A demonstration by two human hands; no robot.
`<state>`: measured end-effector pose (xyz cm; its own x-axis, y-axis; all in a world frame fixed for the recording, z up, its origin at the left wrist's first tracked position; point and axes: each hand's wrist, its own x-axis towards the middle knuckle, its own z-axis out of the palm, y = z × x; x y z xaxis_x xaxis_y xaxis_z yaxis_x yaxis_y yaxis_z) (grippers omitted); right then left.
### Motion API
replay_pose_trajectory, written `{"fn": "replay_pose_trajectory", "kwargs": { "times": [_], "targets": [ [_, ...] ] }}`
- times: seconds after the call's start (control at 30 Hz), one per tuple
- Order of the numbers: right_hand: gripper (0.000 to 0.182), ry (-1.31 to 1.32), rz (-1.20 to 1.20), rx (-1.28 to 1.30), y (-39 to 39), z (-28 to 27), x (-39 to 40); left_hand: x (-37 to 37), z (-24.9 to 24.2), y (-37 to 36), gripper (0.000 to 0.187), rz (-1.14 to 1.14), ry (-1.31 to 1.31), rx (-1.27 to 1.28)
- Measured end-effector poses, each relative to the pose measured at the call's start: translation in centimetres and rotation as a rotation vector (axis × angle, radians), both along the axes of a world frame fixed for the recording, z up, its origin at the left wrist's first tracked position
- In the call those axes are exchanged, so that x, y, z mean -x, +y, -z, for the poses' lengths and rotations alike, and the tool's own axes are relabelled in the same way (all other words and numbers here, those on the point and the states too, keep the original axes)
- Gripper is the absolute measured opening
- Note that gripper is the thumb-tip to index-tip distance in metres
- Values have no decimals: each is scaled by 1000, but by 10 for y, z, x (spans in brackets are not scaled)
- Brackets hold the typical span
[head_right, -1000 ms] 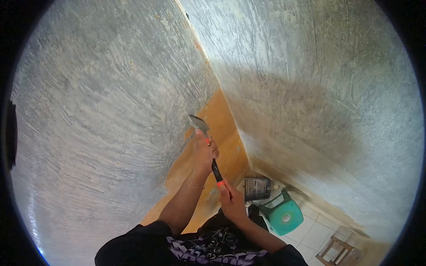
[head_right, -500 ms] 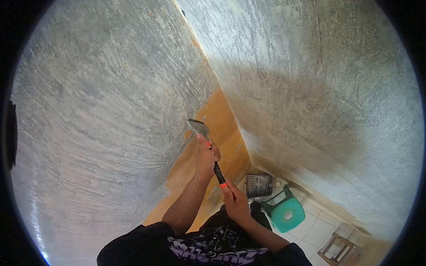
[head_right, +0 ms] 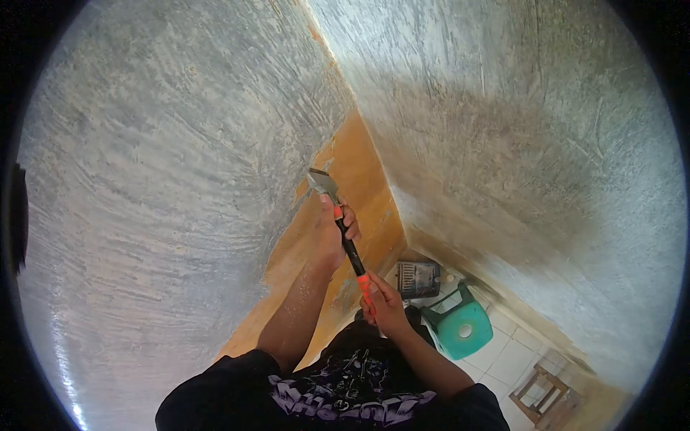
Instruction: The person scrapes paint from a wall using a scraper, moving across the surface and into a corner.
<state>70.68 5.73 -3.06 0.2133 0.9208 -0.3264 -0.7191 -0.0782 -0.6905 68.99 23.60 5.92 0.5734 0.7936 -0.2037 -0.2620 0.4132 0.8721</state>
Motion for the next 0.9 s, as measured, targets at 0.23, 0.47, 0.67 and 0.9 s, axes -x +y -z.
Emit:
{"fn": "replay_pose_trajectory", "kwargs": {
  "times": [0.23, 0.47, 0.67, 0.9],
  "targets": [
    [48, -93, 25, -51, 12, 3, -8, -6, -7, 9, 45, 31, -59, 7],
    [48, -98, 57, -19, 16, 13, -12, -14, 10, 11, 45, 7, -59, 23],
    [45, -135, 49, 2, 13, 20, -21, -18, 11, 8, 47, -15, -50, 23],
    [45, -168, 47, -23, 19, 20, -18, -16, 10, 8, 46, -40, -44, 10]
  ]
}}
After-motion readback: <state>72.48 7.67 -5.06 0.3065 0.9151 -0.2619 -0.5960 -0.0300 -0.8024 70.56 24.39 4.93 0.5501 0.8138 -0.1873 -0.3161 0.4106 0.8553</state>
